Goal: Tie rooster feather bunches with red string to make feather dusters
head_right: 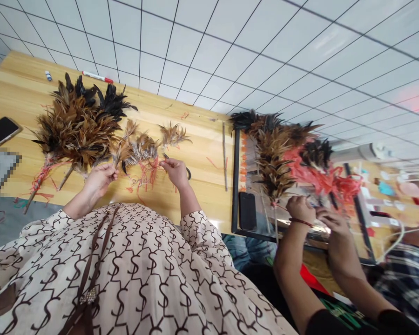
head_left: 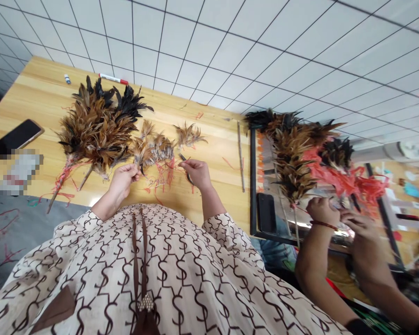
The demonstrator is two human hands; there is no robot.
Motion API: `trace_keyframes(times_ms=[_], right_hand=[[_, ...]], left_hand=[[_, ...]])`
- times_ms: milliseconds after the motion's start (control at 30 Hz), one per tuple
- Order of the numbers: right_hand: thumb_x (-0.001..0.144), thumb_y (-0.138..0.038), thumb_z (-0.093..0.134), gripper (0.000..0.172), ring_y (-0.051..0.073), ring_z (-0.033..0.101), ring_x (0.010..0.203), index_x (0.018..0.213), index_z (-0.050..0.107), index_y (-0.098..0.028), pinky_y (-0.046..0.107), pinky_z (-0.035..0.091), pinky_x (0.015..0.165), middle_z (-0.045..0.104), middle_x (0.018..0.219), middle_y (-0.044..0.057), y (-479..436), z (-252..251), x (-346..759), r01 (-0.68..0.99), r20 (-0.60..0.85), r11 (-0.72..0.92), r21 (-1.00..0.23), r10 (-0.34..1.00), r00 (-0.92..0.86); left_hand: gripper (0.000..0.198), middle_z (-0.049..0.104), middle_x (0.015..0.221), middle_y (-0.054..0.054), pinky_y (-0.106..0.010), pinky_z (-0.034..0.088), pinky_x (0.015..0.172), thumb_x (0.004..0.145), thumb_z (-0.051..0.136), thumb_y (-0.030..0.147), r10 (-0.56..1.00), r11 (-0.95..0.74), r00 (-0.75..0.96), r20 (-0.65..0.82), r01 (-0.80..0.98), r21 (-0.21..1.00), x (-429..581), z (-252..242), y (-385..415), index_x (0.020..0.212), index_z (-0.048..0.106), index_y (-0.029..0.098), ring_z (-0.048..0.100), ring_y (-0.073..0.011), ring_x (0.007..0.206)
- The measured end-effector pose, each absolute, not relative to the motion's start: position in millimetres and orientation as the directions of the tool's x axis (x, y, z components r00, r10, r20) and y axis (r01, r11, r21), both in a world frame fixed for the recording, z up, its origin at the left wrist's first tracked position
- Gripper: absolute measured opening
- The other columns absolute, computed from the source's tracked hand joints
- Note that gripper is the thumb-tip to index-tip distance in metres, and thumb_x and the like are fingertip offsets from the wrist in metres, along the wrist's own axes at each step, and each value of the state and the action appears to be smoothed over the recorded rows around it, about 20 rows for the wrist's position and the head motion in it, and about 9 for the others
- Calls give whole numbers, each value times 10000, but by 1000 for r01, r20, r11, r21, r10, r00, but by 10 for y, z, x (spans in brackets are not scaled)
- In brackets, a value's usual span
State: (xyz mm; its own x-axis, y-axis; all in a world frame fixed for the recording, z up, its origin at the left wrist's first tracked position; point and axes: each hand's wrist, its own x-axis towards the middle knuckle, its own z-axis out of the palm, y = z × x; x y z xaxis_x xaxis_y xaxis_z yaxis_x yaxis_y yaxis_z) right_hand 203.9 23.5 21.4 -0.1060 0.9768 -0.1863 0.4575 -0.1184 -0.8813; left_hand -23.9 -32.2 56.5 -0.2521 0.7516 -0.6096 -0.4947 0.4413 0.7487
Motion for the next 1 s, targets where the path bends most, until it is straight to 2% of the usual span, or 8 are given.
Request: trace_keyframes(times_ms=[100,167,267,367,567,800,900,1000], right_hand=[[722,-284,584,191,96,479,526,632,687,-150,229,385,544,582,533,-20,223,292,2025,524,-217,-53,-850,942,-256],[684,-178,596,119,110,547,581,638,703,-154,225,424,593,647,593,-4,201,307,1998,603,-293,19,-797,861,-415],[655,-48,562,209,132,617,679,692,729,-167,228,461,665,716,710,23,152,282,1901,680,-373,133,-721,752,-543],[701,-22,514,287,138,636,737,789,739,-177,238,474,702,735,805,36,111,248,1743,713,-328,201,-672,782,-530],[748,-66,549,194,188,629,850,765,725,-146,272,443,757,724,847,88,33,245,1437,776,-329,364,-515,752,-571],[817,-92,470,250,215,615,881,820,716,-137,277,396,657,698,899,135,-87,274,1315,822,-437,489,-293,696,-570],[807,-69,469,244,225,608,909,823,706,-121,286,399,682,692,913,150,-97,262,1322,805,-441,522,-281,675,-591],[779,-45,482,214,212,598,879,744,681,-114,291,408,720,686,875,143,-79,225,1353,803,-393,462,-377,705,-590]], left_hand=[[144,534,449,16,-184,345,446,558,660,64,749,429,-264,-607,-504,749,-258,559,-321,493,555,139,430,-55,408],[146,532,450,18,-184,347,447,552,657,56,745,419,-271,-609,-520,744,-276,557,-319,495,553,140,440,-58,413],[153,530,454,22,-187,352,453,542,666,49,748,404,-277,-603,-531,745,-298,551,-317,506,551,143,456,-65,430],[162,525,452,26,-188,353,458,544,682,53,751,404,-275,-600,-528,747,-309,539,-317,517,550,144,452,-63,429],[174,532,458,23,-189,355,464,551,697,69,752,415,-261,-605,-525,743,-309,517,-325,508,544,141,448,-59,425],[175,533,448,21,-192,351,461,549,686,69,747,415,-272,-607,-522,745,-309,514,-340,485,541,144,440,-60,419],[176,533,447,20,-191,353,463,549,680,61,742,415,-277,-611,-526,742,-304,526,-340,480,540,142,443,-60,418],[183,531,440,17,-190,347,461,559,674,60,745,421,-271,-610,-518,744,-303,535,-337,472,534,140,436,-58,408]])
